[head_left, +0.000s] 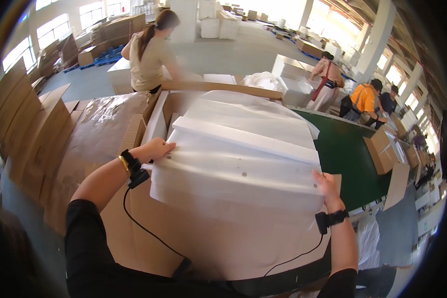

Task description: Packing white furniture boards into a cardboard box with foam protective inserts on an assembly line.

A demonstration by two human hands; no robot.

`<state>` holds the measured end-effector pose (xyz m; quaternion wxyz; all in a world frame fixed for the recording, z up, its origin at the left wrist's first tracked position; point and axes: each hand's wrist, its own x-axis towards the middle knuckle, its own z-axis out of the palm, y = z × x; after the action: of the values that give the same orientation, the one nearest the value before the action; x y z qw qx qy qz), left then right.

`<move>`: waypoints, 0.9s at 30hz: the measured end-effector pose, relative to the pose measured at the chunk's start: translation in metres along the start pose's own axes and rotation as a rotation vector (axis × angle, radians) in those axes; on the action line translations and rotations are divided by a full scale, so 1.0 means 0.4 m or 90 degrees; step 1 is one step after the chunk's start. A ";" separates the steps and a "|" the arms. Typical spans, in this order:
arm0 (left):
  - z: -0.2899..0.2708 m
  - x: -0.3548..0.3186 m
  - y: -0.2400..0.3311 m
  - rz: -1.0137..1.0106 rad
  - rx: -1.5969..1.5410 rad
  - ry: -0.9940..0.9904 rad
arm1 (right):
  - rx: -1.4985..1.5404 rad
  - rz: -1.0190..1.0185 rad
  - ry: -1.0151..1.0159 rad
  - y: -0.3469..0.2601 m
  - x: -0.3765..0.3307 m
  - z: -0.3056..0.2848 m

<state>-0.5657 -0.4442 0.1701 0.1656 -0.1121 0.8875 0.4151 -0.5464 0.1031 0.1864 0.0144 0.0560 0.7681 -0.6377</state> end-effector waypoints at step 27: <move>0.180 0.343 -0.023 -0.293 0.148 -0.231 | -0.152 -0.023 -0.129 0.062 0.472 0.043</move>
<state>-0.6743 -0.4026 0.0672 0.4223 -0.2148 0.8363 0.2758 -0.7324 0.1036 0.1412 0.0871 -0.0248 0.8337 -0.5447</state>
